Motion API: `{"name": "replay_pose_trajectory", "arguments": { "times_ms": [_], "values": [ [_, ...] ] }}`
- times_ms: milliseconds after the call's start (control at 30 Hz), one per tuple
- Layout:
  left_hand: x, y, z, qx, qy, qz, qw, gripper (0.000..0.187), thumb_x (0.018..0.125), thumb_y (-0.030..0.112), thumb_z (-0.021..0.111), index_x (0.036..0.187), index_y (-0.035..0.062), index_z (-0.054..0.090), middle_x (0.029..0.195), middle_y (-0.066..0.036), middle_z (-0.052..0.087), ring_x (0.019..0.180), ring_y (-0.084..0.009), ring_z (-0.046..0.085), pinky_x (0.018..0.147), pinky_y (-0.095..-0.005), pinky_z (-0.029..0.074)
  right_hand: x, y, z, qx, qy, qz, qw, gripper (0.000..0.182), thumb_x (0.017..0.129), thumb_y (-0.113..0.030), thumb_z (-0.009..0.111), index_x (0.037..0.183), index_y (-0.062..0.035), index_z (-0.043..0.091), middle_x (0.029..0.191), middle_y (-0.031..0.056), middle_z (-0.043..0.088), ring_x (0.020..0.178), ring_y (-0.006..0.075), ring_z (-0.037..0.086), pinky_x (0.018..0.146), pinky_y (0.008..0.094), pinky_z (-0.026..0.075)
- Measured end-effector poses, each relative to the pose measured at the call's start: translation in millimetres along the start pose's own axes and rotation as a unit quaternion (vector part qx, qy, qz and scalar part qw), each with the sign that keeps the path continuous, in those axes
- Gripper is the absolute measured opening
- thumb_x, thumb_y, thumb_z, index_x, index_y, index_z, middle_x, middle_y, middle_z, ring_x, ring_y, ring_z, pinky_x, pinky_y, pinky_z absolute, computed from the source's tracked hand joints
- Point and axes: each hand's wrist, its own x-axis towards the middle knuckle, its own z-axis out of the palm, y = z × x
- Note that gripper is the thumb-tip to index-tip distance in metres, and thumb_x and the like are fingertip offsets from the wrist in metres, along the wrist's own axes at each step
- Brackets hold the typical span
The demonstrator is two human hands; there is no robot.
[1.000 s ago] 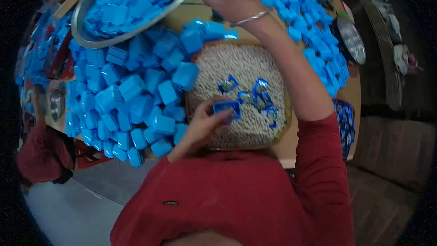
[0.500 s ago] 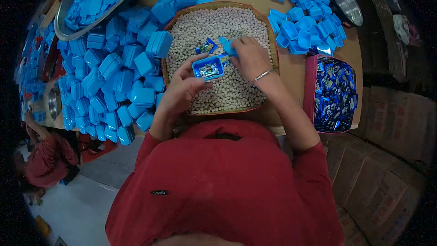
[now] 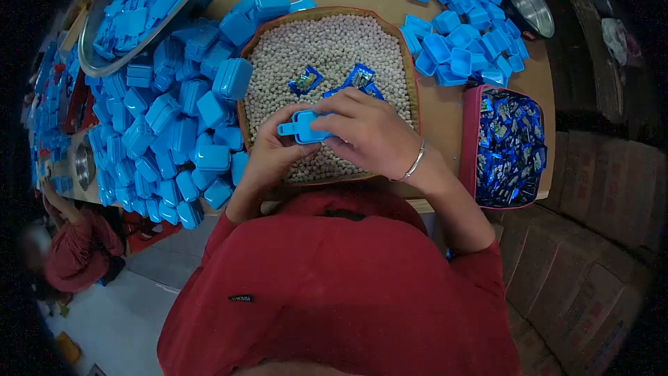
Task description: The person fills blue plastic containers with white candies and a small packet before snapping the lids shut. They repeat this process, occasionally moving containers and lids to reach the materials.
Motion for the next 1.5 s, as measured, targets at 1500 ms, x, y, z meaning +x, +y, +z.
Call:
{"name": "replay_pose_trajectory", "arguments": {
  "times_ms": [1500],
  "values": [
    [-8.4, 6.5, -5.0, 0.035, -0.033, 0.091, 0.995, 0.036, 0.088, 0.015, 0.063, 0.121, 0.0038, 0.055, 0.117, -0.006, 0.056, 0.106, -0.0137, 0.053, 0.089, -0.028, 0.044, -20.5, 10.1, 46.2, 0.383, 0.139, 0.228, 0.884, 0.03, 0.082, -0.013, 0.068, 0.107, -0.0007, 0.059, 0.105, 0.0067, 0.053, 0.098, 0.0153, 0.053, 0.08, 0.0278, 0.047]
  ]
}}
